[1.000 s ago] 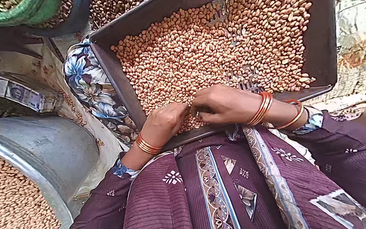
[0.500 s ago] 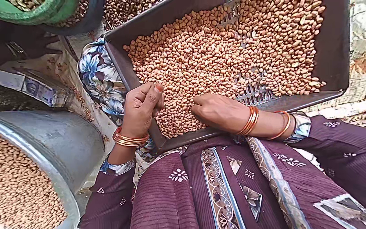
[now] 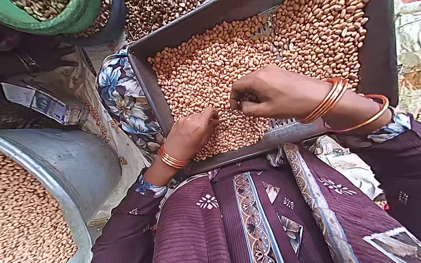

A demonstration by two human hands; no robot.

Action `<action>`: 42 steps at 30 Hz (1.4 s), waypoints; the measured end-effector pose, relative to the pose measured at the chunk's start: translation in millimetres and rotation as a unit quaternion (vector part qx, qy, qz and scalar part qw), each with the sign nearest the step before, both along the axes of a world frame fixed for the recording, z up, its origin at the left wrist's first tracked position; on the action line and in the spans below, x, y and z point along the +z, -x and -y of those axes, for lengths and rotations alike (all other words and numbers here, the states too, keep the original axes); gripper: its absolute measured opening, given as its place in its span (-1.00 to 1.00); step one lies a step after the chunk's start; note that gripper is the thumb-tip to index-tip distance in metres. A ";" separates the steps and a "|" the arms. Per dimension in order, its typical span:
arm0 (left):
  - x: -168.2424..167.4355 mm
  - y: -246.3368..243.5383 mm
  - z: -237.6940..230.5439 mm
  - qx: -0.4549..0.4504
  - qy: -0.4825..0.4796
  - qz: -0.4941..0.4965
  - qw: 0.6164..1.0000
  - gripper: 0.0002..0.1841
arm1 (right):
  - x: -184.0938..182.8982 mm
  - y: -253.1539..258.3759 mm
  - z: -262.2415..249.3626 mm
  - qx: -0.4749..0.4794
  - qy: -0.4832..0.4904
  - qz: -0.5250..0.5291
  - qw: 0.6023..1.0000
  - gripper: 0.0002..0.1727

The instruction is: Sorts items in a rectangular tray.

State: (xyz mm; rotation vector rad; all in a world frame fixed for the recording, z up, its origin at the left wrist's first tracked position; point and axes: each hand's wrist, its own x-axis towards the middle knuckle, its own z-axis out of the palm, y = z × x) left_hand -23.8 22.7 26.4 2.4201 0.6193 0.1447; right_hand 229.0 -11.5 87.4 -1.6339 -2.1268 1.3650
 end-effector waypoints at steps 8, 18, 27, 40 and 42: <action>11.2 8.4 -58.3 0.203 0.504 0.347 0.764 -0.54 | -30.5 26.8 -54.0 0.012 -0.072 0.048 0.996 -0.87; 23.1 1.8 -86.1 0.114 -0.104 -0.160 0.975 -0.68 | -30.1 43.4 -54.8 0.040 -0.028 0.143 0.989 -0.89; 8.5 -27.0 -103.6 0.084 -0.052 -0.128 0.987 -0.66 | -32.6 32.4 -57.3 0.022 -0.012 0.086 0.996 -0.92; 3.3 -44.3 -94.8 0.151 0.267 0.133 0.942 -0.80 | 0.9 34.3 -41.9 -0.027 -0.147 0.150 0.977 -0.88; 10.1 -55.6 -77.8 0.170 0.472 0.207 0.840 -0.64 | 21.7 41.4 -33.0 -0.055 -0.221 0.157 0.961 -0.86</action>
